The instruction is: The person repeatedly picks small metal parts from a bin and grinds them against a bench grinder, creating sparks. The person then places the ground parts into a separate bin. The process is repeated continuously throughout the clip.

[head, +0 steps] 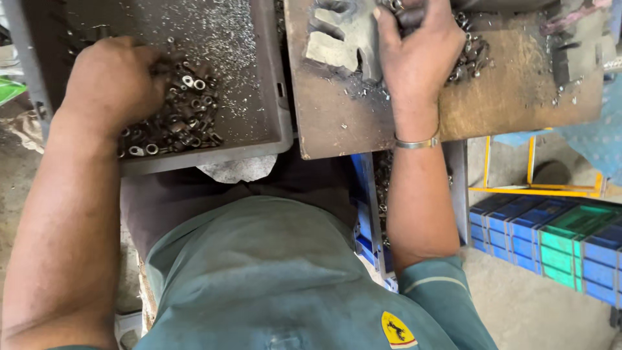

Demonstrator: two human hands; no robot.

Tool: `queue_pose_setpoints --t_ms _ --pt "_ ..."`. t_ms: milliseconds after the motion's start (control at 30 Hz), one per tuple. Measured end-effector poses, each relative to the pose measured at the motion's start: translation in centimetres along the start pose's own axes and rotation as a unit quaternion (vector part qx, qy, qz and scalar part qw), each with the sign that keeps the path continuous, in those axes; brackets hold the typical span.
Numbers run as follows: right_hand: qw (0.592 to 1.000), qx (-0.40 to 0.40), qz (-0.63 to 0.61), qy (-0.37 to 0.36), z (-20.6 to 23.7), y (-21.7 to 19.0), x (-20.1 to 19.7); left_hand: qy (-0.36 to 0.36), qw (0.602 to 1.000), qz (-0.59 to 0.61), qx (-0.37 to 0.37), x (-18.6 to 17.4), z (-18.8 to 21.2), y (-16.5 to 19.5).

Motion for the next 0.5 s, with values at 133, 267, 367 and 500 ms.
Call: queue_pose_setpoints --t_ms 133,267,367,500 --pt "1.0 0.015 0.004 -0.008 -0.3 0.3 0.1 0.021 1.0 0.015 0.008 0.7 0.8 -0.2" --pt "0.996 -0.04 0.085 0.011 -0.7 0.8 -0.2 -0.018 1.0 -0.001 0.012 0.4 0.8 -0.2" --pt "0.995 -0.047 0.085 0.013 -1.1 1.3 -0.3 -0.003 1.0 0.001 -0.009 0.4 0.8 -0.4" --pt "0.997 -0.048 0.067 0.01 -1.6 1.6 0.5 -0.028 0.999 0.0 -0.027 1.0 0.5 -0.5"
Point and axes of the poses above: each hand's wrist, its own z-axis away from the middle knuckle, its own x-axis out of the palm, y = z × x, the point moved 2 cm from there along -z, towards the middle knuckle, and after that the axes turned 3 degrees about z, right-handed, at the moved point
